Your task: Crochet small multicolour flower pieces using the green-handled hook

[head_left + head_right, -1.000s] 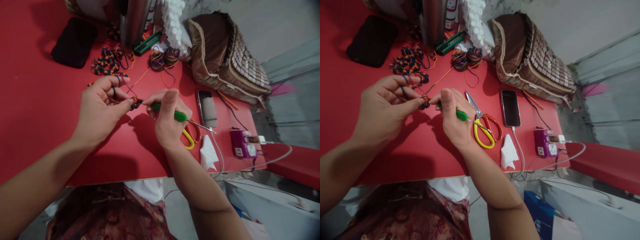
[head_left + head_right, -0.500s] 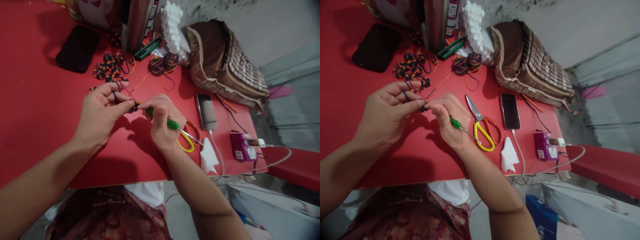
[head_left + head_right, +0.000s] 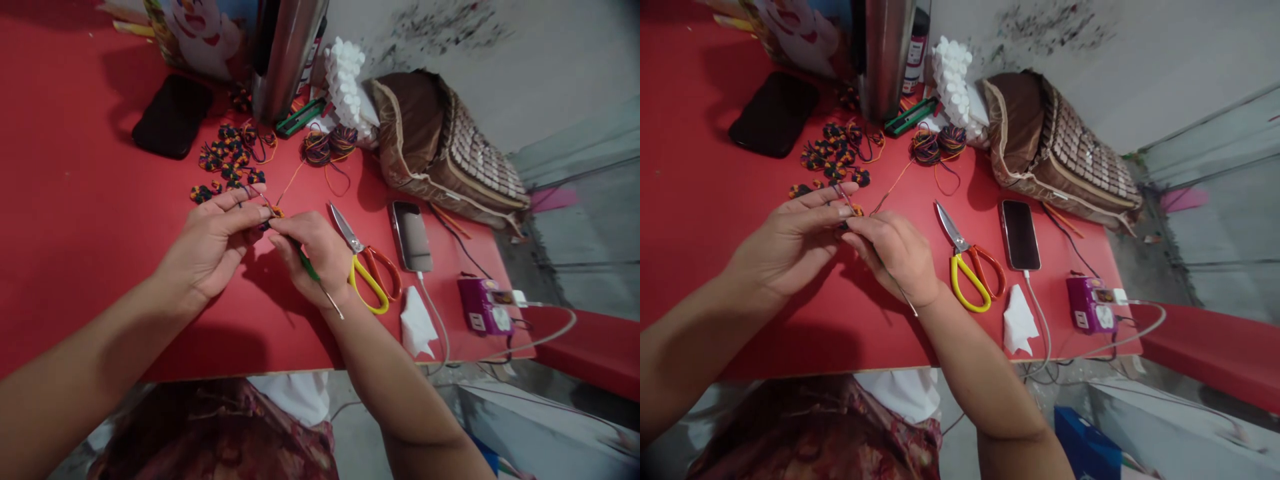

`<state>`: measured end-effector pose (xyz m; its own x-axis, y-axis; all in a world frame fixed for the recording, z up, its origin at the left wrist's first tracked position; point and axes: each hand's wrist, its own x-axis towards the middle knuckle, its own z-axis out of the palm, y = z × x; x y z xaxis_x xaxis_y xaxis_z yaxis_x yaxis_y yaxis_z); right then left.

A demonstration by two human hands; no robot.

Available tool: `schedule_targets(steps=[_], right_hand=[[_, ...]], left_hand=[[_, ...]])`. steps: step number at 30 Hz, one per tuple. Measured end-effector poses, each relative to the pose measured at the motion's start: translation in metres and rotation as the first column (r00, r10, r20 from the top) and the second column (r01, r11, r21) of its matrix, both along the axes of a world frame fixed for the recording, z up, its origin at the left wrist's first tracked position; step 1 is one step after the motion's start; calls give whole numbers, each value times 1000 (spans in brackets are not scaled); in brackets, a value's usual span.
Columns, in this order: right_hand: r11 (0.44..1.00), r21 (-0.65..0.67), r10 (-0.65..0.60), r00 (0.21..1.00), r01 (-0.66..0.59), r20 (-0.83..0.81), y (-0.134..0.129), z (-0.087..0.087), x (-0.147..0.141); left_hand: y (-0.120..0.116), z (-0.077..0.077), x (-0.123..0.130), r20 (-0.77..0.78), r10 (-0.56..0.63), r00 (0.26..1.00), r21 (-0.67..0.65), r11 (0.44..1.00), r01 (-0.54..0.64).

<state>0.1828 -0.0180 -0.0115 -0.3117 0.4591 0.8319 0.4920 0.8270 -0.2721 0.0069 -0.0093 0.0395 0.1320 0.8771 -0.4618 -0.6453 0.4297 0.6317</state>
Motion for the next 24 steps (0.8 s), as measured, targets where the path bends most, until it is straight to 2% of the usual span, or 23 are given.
schedule_targets(steps=[3, 5, 8, 11, 13, 16, 21, 24], right_hand=[[999, 28, -44, 998, 43, 38, -1, -4, 1], [997, 45, -71, 996, 69, 48, -3, -5, -1], [992, -6, -122, 991, 122, 50, -10, -3, -7], [982, -101, -158, 987, 158, 6, -15, 0, -12], [981, -121, -154, 988, 150, -23, -16, 3, -13], [987, -101, -130, 991, 125, -42, -16, 5, -11], [986, -94, -142, 988, 137, -53, -15, 8, -9], [980, -102, -173, 985, 170, -19, -15, 7, -9]], left_hand=[[1, -4, -1, -16, -6, 1000, 21, 1000, 6], [0, -10, -1, -80, 21, 997, 140, 990, -9], [-1, -20, -1, -199, 153, 968, 407, 911, -61], [-1, -27, -3, -314, 224, 923, 574, 819, -4], [0, -29, -5, -376, 239, 895, 620, 783, 51], [3, -31, -7, -439, 261, 860, 641, 761, 97], [6, -42, -8, -440, 328, 836, 722, 682, 112], [5, -42, -6, -424, 327, 844, 740, 663, 115]])
